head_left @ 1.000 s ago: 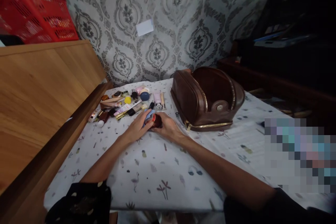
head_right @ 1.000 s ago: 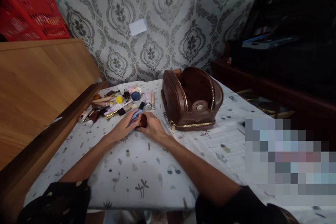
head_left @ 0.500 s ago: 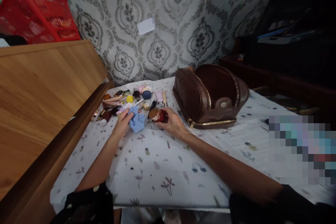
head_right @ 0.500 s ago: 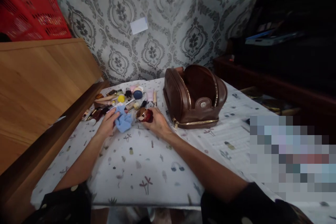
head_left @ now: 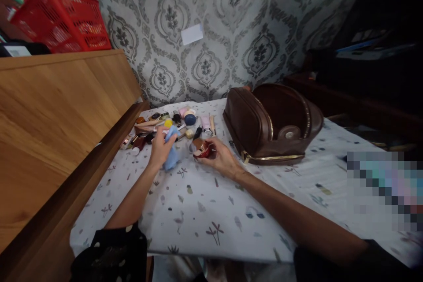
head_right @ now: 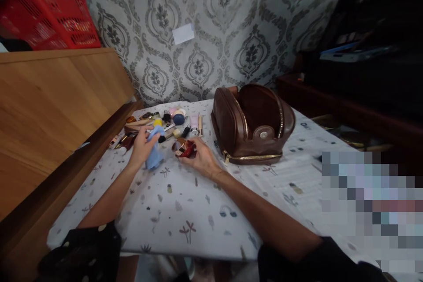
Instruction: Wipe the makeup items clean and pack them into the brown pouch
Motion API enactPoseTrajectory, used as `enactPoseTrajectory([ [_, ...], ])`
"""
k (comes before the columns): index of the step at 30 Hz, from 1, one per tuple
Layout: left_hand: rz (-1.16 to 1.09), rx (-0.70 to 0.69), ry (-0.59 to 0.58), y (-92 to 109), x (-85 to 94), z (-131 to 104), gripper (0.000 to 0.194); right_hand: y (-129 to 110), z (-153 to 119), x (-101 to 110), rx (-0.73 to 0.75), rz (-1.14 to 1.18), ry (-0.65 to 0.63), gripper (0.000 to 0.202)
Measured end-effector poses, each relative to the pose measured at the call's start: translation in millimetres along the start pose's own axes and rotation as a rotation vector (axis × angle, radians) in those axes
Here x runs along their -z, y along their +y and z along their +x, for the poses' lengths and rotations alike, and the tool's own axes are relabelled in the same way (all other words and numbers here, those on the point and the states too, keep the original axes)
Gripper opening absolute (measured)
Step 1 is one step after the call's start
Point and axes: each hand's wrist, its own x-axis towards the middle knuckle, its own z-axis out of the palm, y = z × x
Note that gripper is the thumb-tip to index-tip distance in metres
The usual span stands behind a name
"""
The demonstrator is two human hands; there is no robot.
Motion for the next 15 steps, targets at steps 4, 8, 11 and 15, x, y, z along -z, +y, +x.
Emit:
enactPoseTrajectory([
  [4,-0.142,-0.115,-0.365,22.6,-17.0,-16.4,0.028,-0.5,-2.1,-0.2,-0.021,0.064,-0.08,0.049],
  [8,-0.072,-0.392,-0.493,23.6,-19.9,-22.7,0.028,2.5,-1.6,3.2,-0.043,0.08,-0.102,0.047],
  [11,-0.054,-0.415,-0.555,12.4,-18.2,-20.2,0.035,5.4,-1.2,4.2,-0.035,0.107,-0.123,0.048],
  [15,-0.068,-0.355,-0.633,4.4,-13.7,-20.6,0.043,5.8,-1.4,2.5,-0.015,0.178,-0.177,0.047],
])
